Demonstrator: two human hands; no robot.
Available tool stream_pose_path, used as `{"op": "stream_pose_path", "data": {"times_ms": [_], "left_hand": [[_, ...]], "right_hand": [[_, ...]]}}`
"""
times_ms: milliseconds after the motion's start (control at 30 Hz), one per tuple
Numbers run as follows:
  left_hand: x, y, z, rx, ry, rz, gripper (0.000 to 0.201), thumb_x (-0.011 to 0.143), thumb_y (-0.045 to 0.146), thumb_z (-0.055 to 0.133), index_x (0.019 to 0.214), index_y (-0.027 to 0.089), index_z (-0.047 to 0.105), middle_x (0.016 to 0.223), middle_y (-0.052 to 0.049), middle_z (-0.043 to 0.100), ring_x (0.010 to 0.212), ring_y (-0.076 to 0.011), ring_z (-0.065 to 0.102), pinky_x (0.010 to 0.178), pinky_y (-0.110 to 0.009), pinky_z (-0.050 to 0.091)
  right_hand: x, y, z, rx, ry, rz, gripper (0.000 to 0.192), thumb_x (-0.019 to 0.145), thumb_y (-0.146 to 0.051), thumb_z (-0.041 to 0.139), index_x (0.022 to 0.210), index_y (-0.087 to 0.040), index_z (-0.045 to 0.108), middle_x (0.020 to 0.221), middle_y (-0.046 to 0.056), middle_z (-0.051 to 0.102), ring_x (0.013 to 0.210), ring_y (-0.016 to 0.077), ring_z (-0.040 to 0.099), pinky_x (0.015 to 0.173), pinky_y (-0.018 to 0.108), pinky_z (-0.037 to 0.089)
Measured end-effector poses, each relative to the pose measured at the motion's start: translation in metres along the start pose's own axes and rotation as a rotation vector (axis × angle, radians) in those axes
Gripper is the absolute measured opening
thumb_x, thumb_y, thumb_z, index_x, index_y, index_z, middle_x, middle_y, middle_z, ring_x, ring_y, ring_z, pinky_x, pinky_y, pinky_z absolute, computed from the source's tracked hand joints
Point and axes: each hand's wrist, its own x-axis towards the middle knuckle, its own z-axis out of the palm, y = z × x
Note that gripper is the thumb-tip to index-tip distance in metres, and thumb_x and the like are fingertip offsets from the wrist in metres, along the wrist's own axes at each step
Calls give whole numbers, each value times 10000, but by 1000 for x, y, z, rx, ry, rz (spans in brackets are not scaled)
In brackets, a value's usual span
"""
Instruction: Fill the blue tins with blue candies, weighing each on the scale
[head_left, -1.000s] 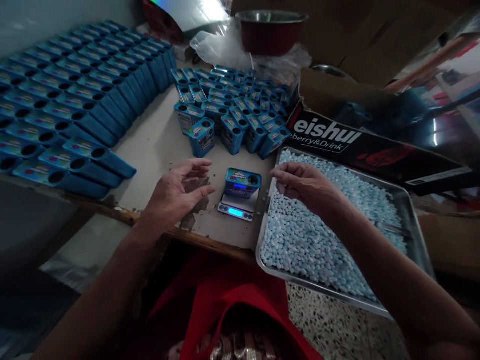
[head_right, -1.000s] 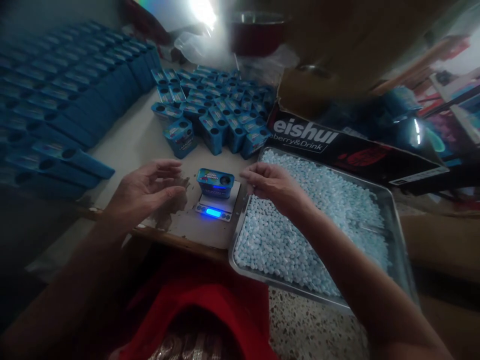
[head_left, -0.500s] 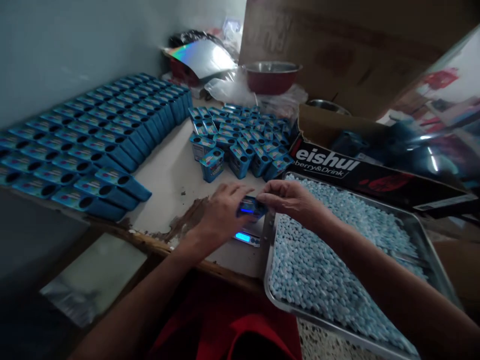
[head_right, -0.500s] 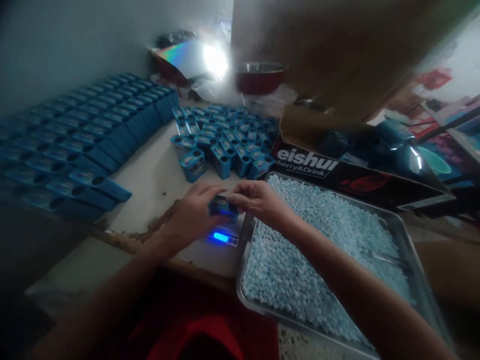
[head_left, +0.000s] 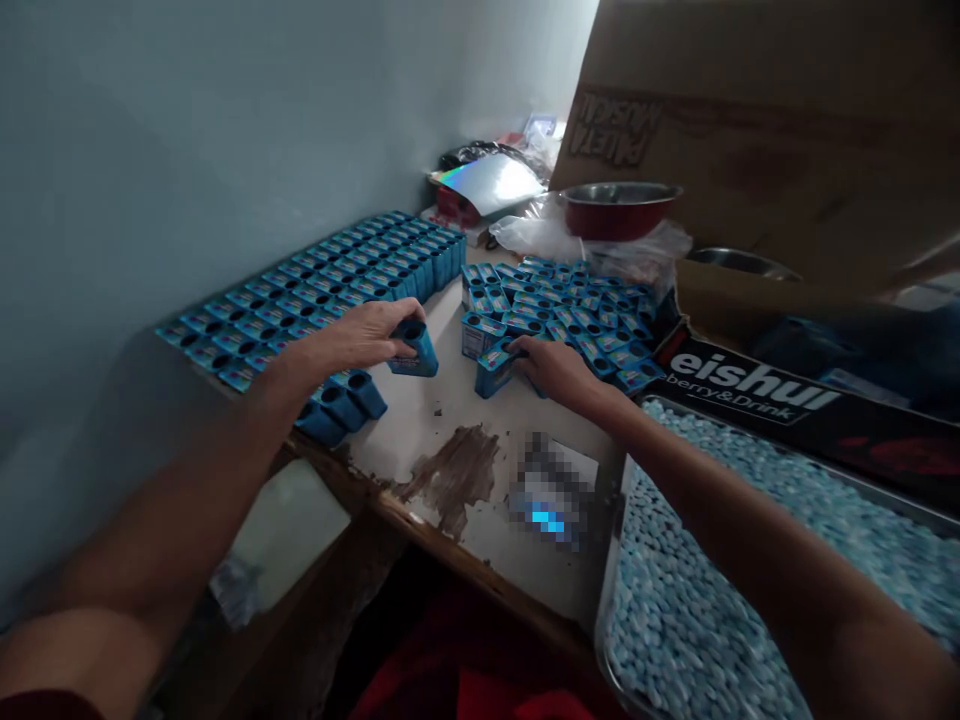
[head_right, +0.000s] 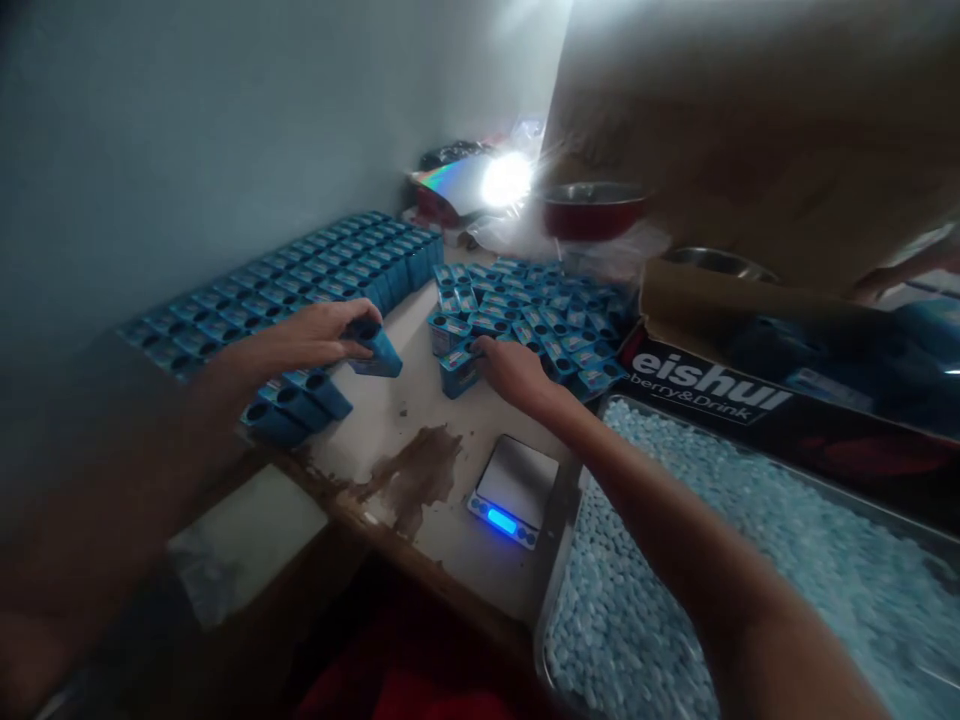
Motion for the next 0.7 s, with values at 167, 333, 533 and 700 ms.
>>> {"op": "stream_pose_path", "data": {"times_ms": [167,333,533,700], "left_hand": [[-15,-54,0,-52,-225,92,489,909,397,595,1371,265,687,1277,-70,735,1142,-271,681,1003,-357,519],[-40,-56,43,161,-78,122,484,1014,464,532,1394,204,682,1407,-145,656,1340,-331,582,1229,-506,372],[-54,-59,83,383,90,11,429,1074,250,470,1488,207,576,1609,-185,514,1523,-336,410,1279,-662,222],[-56,-62,78,378,144,-29,398,1113,319,449,1484,224,558,1591,-178,523,1526,-379,386,1228,-797,136]], "right_hand": [[-2,-17,4,-294,-68,10,305,1073,-272,522,1277,-127,697,1081,262,798,1079,419,770,845,443,526],[-47,-23,-16,-433,-88,74,305,1096,-392,534,1194,-152,695,1029,224,812,1042,380,792,755,366,497],[-135,-31,-33,-535,-150,172,264,1109,-421,529,1097,-204,679,873,136,810,888,310,815,593,328,357],[-172,-33,-23,-505,-206,253,196,1107,-301,514,1130,-170,659,848,149,801,799,279,799,581,304,377]]}}
